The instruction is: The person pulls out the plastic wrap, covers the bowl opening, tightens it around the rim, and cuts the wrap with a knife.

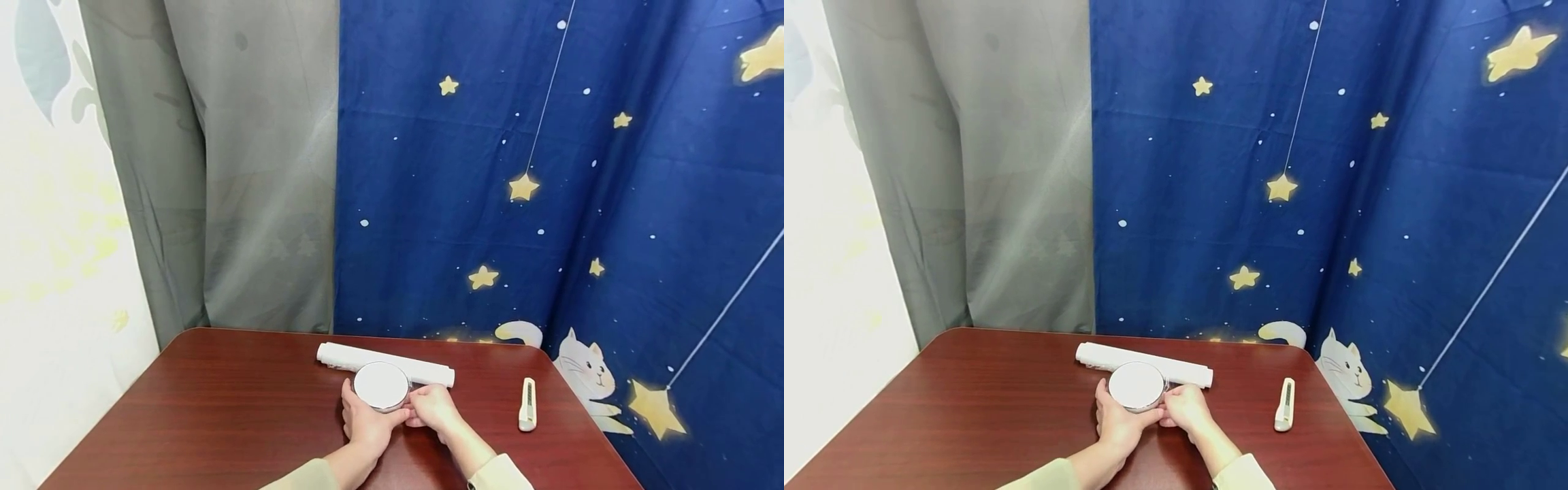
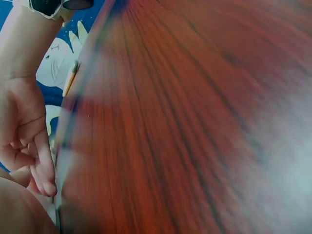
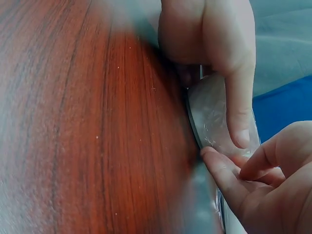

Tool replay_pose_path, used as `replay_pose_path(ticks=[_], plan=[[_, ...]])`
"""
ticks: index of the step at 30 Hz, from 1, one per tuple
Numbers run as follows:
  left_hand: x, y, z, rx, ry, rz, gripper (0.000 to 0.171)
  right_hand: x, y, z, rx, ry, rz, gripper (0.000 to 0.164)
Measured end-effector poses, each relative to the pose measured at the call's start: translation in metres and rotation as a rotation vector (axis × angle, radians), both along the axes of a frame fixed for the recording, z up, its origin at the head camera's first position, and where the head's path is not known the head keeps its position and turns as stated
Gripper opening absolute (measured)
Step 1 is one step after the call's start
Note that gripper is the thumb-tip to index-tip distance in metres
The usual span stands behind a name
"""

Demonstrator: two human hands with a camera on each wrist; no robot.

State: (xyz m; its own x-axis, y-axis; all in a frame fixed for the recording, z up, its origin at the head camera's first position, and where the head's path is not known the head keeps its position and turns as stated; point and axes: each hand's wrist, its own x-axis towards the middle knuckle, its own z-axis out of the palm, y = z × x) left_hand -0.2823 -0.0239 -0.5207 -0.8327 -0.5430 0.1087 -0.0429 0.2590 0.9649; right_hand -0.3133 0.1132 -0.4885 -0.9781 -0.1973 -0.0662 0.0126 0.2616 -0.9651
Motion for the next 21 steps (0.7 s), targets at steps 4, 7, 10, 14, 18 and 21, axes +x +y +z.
replay_pose_path(ticks=[4,7,10,14,18,21], plan=[[-0.005,0.009,-0.005,-0.01,0.003,0.083,0.142,-0.002,0.002,-0.003,-0.006,-0.012,0.006,0.03],[-0.007,0.013,-0.008,-0.019,0.022,0.116,0.14,-0.004,0.003,-0.004,0.011,-0.016,0.002,0.031],[-0.008,0.014,-0.008,-0.027,0.041,0.132,0.137,-0.005,0.003,-0.004,0.03,-0.015,-0.002,0.031],[-0.008,0.014,-0.006,-0.039,0.043,0.138,0.128,-0.005,0.003,-0.003,0.051,-0.021,0.011,0.029],[-0.006,0.014,-0.006,-0.047,0.029,0.133,0.122,-0.007,0.009,0.001,0.153,0.023,0.037,0.024],[-0.005,0.013,-0.007,-0.051,0.027,0.137,0.12,-0.016,0.017,0.001,0.304,0.164,0.007,0.022]])
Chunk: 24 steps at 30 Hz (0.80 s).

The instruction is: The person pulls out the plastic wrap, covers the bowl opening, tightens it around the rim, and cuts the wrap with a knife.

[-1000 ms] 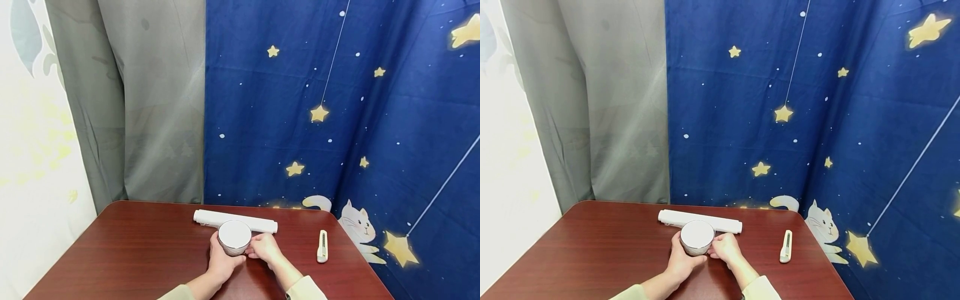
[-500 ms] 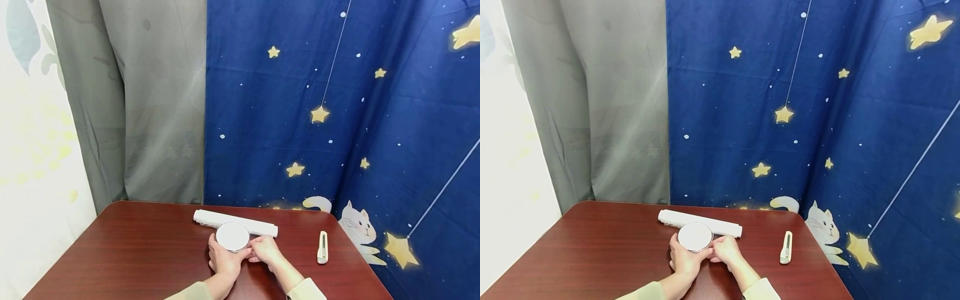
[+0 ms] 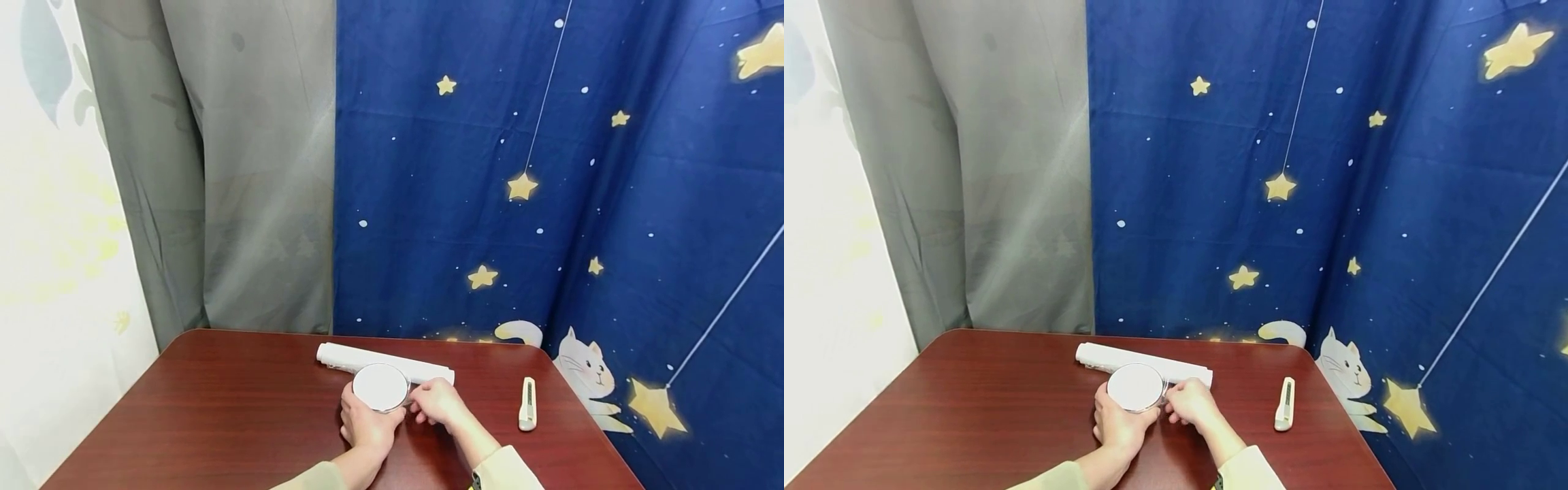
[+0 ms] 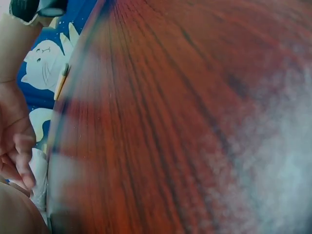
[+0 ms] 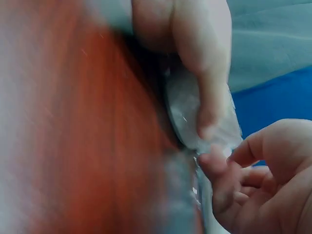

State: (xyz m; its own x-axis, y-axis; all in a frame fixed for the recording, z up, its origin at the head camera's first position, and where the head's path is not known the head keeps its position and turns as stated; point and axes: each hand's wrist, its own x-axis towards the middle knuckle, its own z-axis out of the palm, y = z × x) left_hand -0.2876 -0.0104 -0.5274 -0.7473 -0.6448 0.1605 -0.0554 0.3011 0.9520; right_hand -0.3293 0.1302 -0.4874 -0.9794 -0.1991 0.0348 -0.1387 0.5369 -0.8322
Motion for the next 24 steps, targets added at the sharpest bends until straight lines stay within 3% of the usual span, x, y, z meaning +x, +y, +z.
replay_pose_path(ticks=[6,10,13,17,24], plan=[[0.0,0.0,-0.003,-0.013,-0.003,0.007,0.118,-0.022,0.007,0.007,0.28,0.37,-0.179,0.013],[0.001,0.0,-0.003,-0.012,-0.004,0.005,0.119,-0.033,0.003,0.014,0.423,0.448,-0.202,0.016],[0.001,-0.001,-0.003,-0.009,-0.014,-0.003,0.12,-0.043,0.001,0.01,0.531,0.455,-0.162,0.024],[0.003,-0.003,-0.005,-0.006,-0.024,-0.01,0.12,-0.052,-0.003,0.002,0.609,0.378,-0.118,0.035],[0.003,-0.008,-0.002,-0.008,-0.023,-0.05,0.12,-0.054,-0.008,0.002,0.672,0.321,-0.156,0.042]])
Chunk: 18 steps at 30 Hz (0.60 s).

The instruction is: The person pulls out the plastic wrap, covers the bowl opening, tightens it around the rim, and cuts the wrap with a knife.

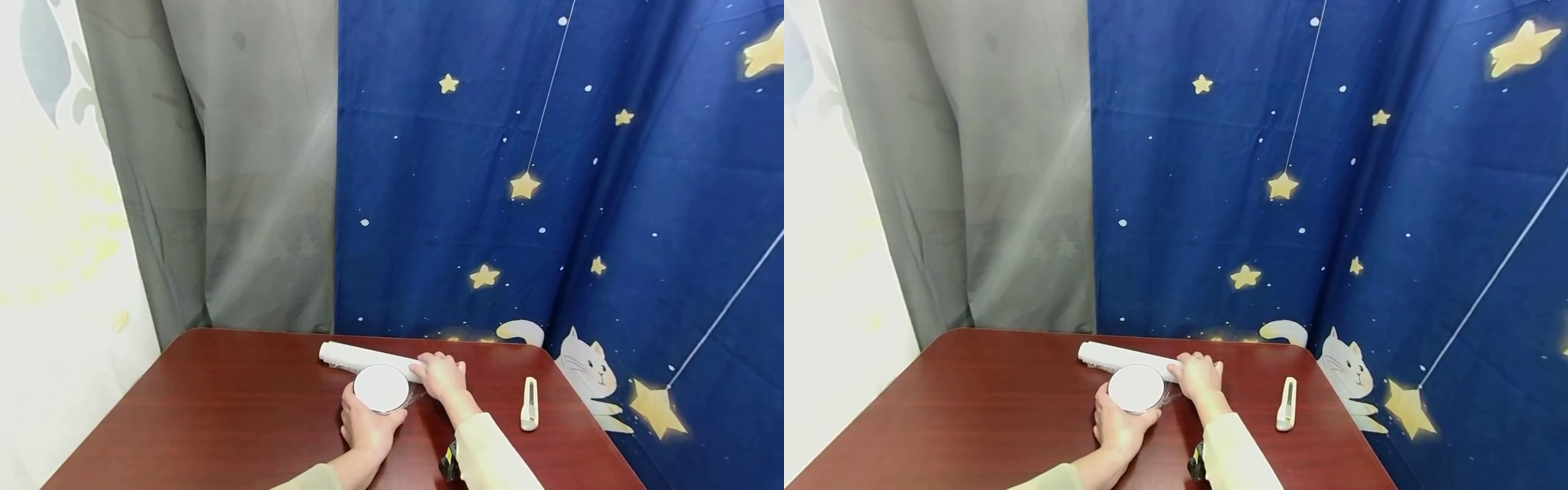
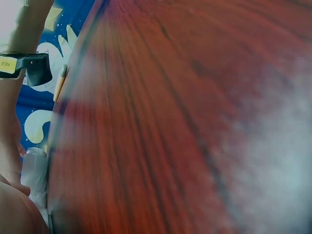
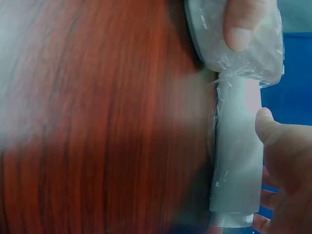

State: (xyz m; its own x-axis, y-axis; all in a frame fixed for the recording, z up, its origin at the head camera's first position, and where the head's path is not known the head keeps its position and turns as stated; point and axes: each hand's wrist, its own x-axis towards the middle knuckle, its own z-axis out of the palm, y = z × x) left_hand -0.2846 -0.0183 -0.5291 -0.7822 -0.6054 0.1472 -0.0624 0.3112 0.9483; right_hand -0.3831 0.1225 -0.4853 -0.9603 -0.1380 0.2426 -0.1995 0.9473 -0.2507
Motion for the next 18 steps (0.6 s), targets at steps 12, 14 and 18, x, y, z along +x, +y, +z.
replay_pose_path(ticks=[12,14,18], plan=[[0.006,-0.013,0.001,-0.053,0.017,-0.072,0.123,0.005,0.003,0.013,0.104,-0.067,-0.033,0.04],[0.007,-0.015,0.001,-0.063,0.018,-0.086,0.121,0.005,0.007,0.014,0.107,-0.072,-0.047,0.041],[0.009,-0.02,0.004,-0.072,0.015,-0.126,0.121,0.006,0.015,0.016,0.112,-0.087,-0.081,0.044]])
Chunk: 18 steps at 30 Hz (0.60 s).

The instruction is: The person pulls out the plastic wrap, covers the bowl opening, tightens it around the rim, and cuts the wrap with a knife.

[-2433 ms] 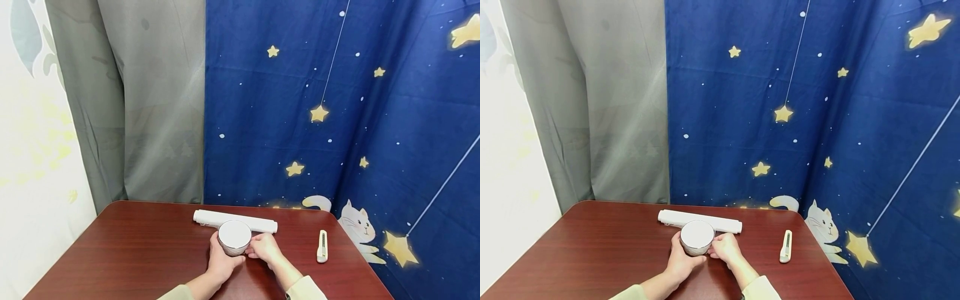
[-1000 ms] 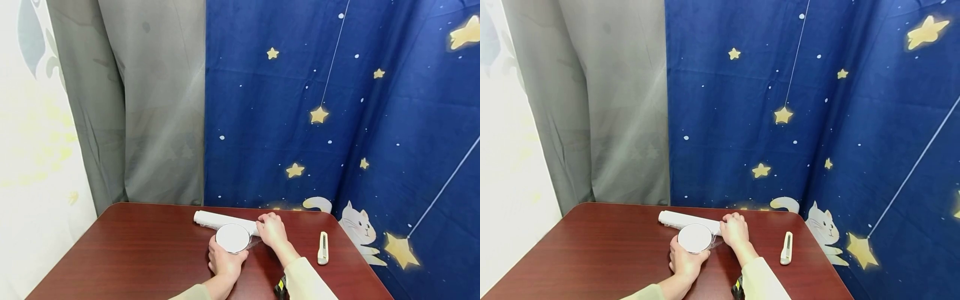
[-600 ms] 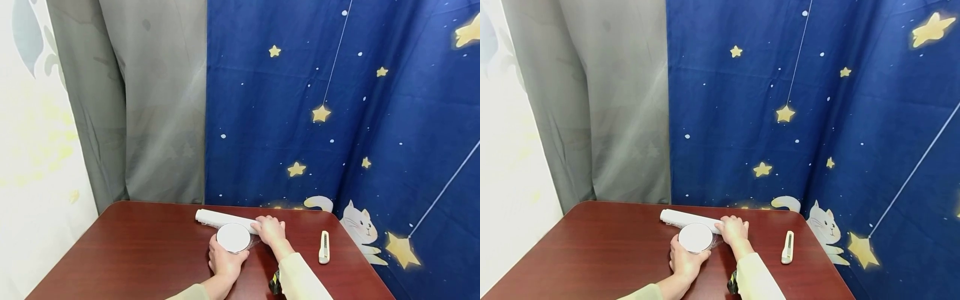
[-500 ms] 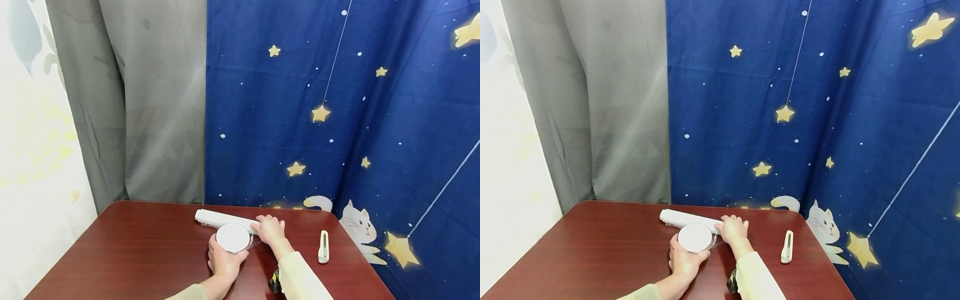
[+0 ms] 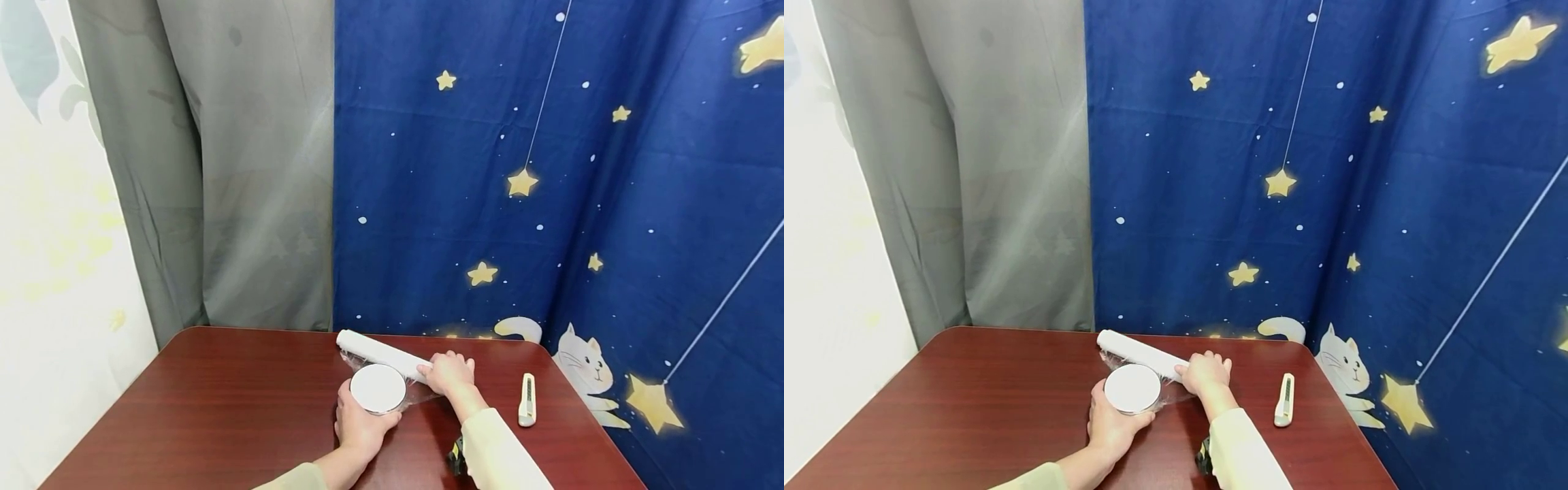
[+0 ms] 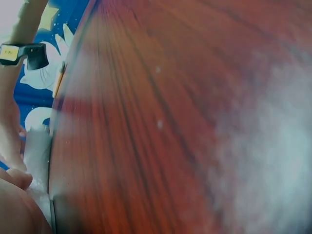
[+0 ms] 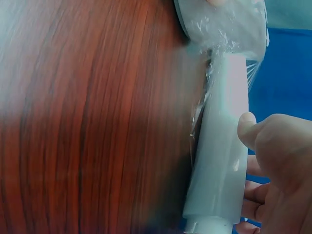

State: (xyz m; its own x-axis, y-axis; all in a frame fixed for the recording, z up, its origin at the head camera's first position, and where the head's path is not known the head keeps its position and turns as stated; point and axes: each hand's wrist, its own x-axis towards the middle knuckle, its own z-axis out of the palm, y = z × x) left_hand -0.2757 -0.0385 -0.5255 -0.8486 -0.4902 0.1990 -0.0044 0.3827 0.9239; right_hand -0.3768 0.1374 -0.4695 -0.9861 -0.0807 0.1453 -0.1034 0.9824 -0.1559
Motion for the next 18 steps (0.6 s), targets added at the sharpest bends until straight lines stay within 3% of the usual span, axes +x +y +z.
replay_pose_path(ticks=[6,12,18], plan=[[0.0,-0.012,0.006,-0.004,-0.016,-0.085,0.122,0.002,0.011,0.003,0.025,-0.018,-0.026,0.049],[-0.005,-0.024,0.004,-0.031,-0.043,-0.183,0.128,0.013,0.018,0.008,0.046,-0.074,-0.008,0.047],[-0.012,-0.037,0.003,-0.068,-0.036,-0.256,0.12,0.025,0.017,0.014,0.041,-0.14,-0.009,0.047]])
